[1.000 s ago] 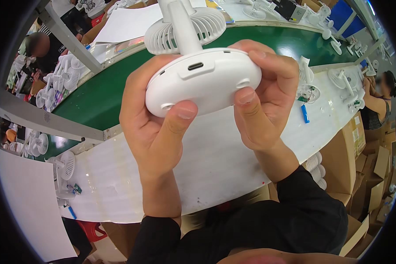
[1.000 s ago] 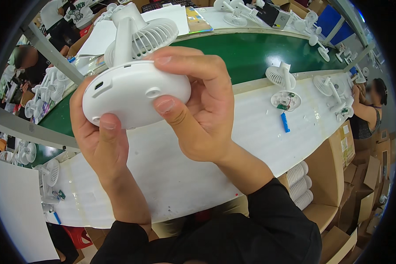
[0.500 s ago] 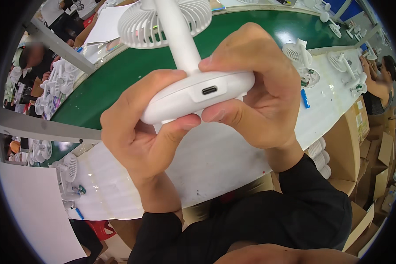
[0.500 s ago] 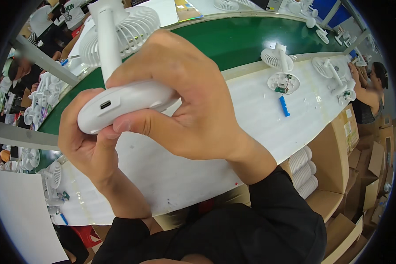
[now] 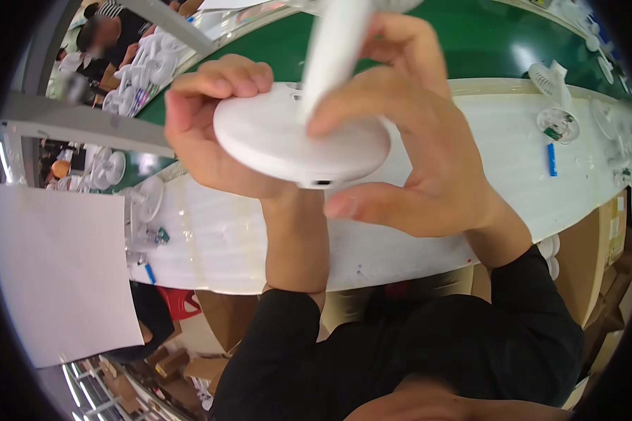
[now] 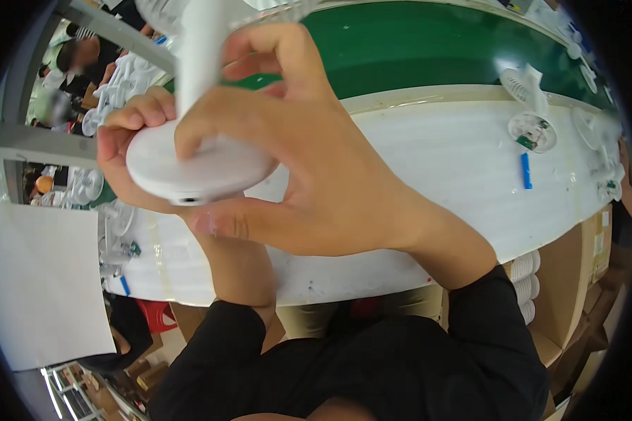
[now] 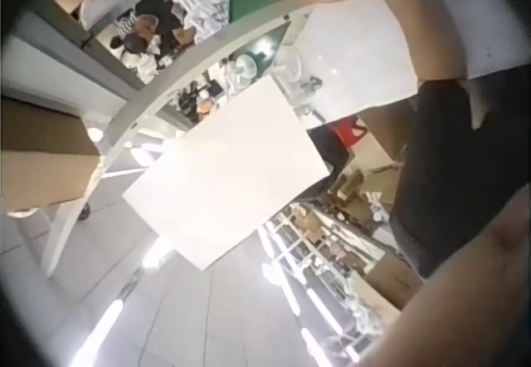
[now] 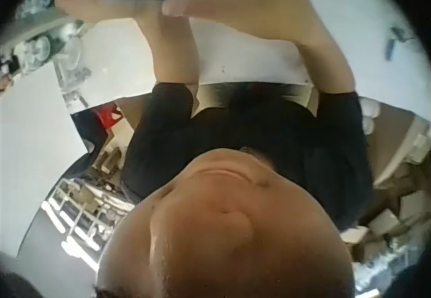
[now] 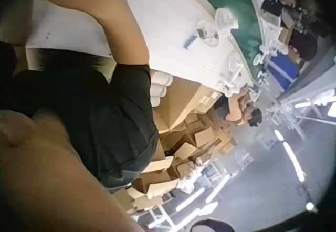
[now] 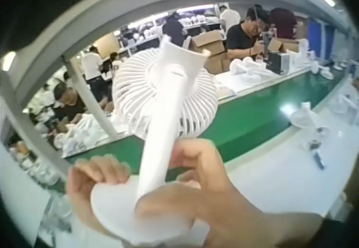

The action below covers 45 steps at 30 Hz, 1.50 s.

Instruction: Assemble small portable electric fans on a production line, including circuit boards and batteries.

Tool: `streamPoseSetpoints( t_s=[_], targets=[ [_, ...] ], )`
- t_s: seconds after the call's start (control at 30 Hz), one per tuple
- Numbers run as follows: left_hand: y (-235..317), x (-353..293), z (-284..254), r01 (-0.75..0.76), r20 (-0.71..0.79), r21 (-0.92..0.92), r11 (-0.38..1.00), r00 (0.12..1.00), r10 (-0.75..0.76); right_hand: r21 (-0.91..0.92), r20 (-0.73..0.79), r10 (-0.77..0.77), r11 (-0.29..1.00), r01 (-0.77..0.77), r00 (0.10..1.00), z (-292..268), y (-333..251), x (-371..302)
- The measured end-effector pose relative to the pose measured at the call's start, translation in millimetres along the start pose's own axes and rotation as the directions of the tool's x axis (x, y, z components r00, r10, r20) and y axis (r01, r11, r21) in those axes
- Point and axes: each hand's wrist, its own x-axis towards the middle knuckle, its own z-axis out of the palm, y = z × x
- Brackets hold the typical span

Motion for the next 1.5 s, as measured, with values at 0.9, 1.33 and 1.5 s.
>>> streamPoseSetpoints(
  t_s=[0.9, 1.33, 1.5],
  targets=[
    [17.8, 5.9, 11.7, -0.237, 0.327, 0.273, 0.932, 0.934, 0.142, 0.68, 0.303, 0.274, 0.609, -0.409, 0.913, 18.6, 17.4, -9.5],
    [34.9, -14.0, 40.2, -0.546, 0.627, 0.47, 0.694, 0.76, 0.173, 0.693, 0.289, 0.31, 0.586, -0.421, 0.906, 20.4, 2.9, -16.7],
    [29.8, -9.6, 39.4, -0.248, 0.28, 0.536, 0.807, 0.954, 0.107, 0.779, 0.299, 0.29, 0.477, -0.408, 0.909, 27.3, 7.0, -14.6]
  ],
)
